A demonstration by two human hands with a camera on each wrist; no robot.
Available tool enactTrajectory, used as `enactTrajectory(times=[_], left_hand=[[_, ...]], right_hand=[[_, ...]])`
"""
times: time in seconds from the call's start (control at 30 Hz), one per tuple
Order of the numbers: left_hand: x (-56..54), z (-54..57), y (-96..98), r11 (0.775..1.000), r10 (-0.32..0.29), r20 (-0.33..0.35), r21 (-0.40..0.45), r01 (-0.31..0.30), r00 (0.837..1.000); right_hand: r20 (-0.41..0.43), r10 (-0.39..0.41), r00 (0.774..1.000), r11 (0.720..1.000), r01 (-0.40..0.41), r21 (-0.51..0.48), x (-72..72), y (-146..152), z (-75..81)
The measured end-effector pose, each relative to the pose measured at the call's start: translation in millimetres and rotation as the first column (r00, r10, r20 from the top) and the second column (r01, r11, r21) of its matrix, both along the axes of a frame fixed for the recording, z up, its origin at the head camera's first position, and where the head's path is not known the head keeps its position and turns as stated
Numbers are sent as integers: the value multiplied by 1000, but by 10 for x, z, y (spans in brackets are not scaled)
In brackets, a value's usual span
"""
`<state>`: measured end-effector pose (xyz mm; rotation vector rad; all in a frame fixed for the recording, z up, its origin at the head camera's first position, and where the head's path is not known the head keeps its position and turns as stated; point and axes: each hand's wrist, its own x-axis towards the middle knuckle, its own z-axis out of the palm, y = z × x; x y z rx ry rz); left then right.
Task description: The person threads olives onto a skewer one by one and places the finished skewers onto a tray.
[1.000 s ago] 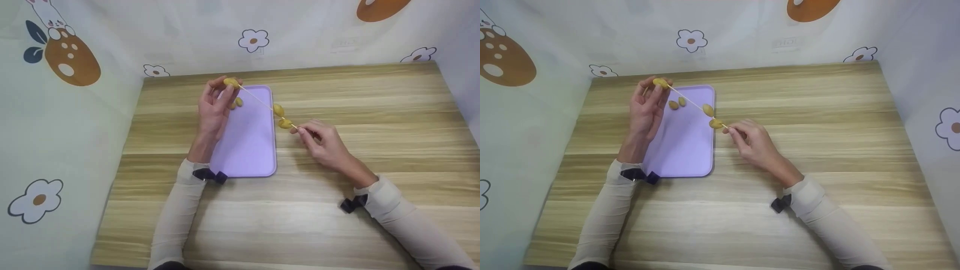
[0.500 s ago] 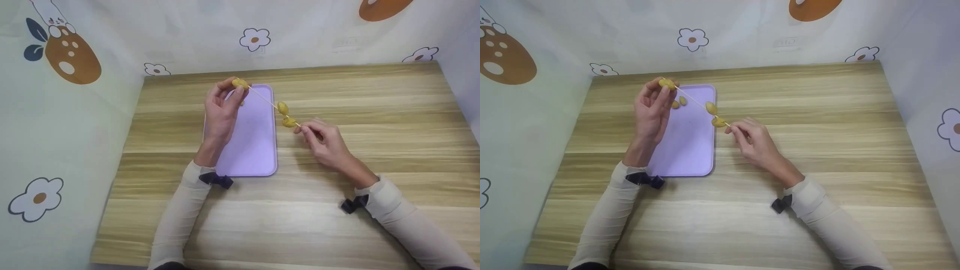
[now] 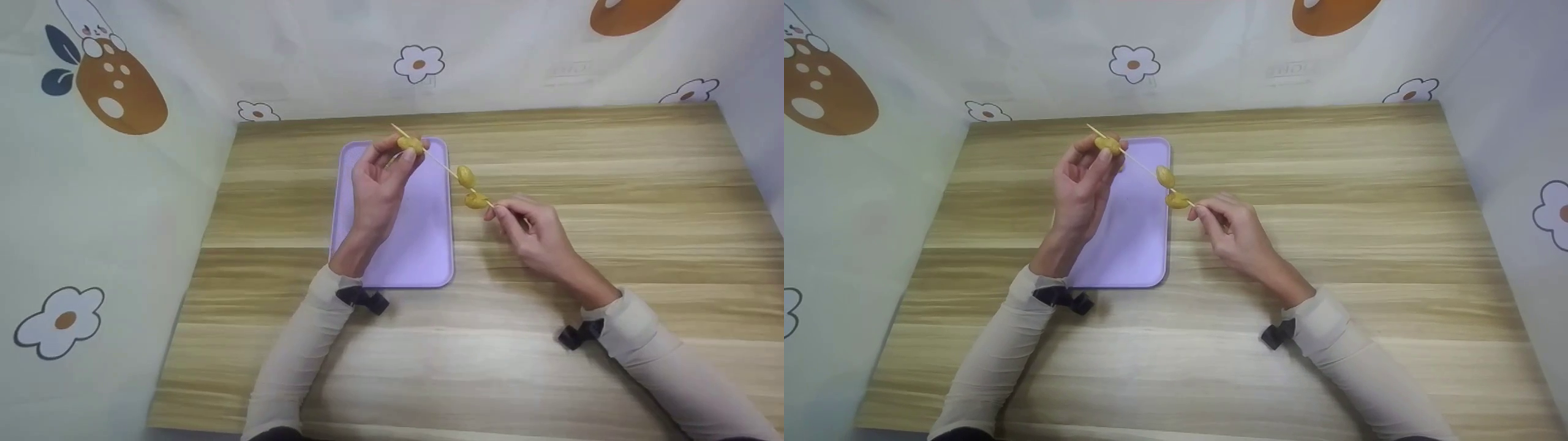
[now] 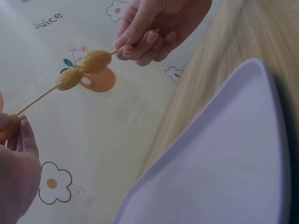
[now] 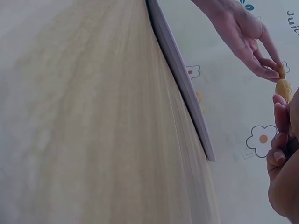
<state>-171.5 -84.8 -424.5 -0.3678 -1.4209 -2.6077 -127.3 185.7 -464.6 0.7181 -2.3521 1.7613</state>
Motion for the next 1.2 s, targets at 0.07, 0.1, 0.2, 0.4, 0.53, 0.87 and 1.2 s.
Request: enactTrajectory(times=[0.07,0.1,0.2,0.4,0.53,0.87,1.2], left_hand=[[14,-10,21,1000,-5,-7,-10,5,1000],[21,-14,31,1000,-9,-11,-14,8,1000],[39,-22,61,999,-15,-27,-30,14,1000],[68,-35,131,999,-9,-40,-47,7,999],[89,-54,177,999,2,-36,-48,-3,999],[143,-84,261,999,-28,-19,-15,28,999],[170,-108,314,998,-30,-2,-47,30,1000]], right_hand=[[11,9,1000,1000,-9,-8,-7,0,-11],[14,13,1000,1000,-13,-9,-8,-1,-13],[21,17,1000,1000,-16,-11,-12,0,-19],[14,-8,1000,1000,8,-10,-21,12,-24],[-21,-29,999,1000,29,-10,-36,27,-25],[-95,-41,995,999,39,-29,-66,25,-33],[-107,-58,993,998,55,-26,-52,15,-31]])
